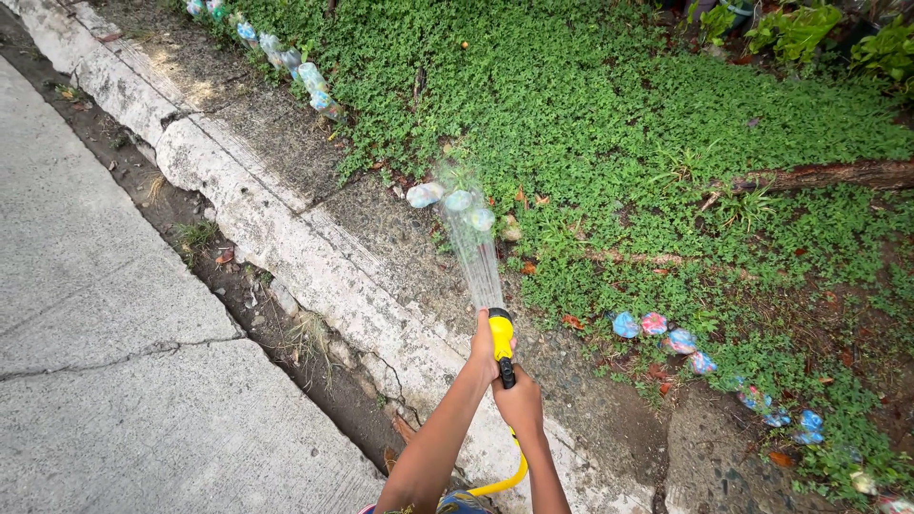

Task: Watering a garden area using a garden hose and spray nozzle.

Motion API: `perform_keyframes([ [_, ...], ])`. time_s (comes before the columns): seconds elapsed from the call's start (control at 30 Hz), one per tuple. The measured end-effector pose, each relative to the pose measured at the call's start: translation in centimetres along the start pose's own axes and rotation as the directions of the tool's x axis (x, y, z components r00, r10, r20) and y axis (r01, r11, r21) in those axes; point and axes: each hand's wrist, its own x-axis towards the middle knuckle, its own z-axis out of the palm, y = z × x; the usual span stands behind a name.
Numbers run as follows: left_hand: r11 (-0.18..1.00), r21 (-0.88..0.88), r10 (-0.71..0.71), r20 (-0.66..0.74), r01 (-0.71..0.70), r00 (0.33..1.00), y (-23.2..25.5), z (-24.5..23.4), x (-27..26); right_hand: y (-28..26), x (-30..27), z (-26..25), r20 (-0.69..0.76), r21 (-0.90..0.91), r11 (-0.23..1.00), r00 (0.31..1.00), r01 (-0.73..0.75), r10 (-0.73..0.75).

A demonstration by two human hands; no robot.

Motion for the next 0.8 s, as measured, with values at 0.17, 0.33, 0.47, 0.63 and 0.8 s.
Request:
perform_keyframes([
  [0.17, 1.000, 0.026, 0.009, -0.005, -0.009, 1.000, 1.8, 0.8, -0.4, -0.9, 0.8, 0.2, -0.006, 0.003, 1.000, 1.000, 0.028, -0.028],
  [0.33, 1.000, 0.024, 0.004, 0.036, -0.005, 0.999, 2.5, 1.6, -0.4, -1.4, 1.4, 0.1, -0.020, -0.003, 1.000, 1.000, 0.019, -0.019],
  [0.47, 0.999, 0.048, -0.004, 0.049, 0.001, 0.999, 3.1, 1.7, -0.9, -1.3, 1.6, 0.6, -0.042, 0.006, 0.999, 0.998, 0.042, -0.042],
  [0.63, 0.998, 0.067, -0.003, 0.042, 0.000, 0.999, 3.9, 2.0, -1.4, -1.9, 1.8, 1.0, -0.041, -0.029, 0.999, 0.999, 0.026, -0.028],
  [0.8, 0.989, 0.106, 0.091, 0.089, -0.100, 0.992, 4.7, 3.0, -2.0, -2.8, 1.8, 1.1, -0.126, 0.098, 0.990, 0.988, 0.099, -0.086],
])
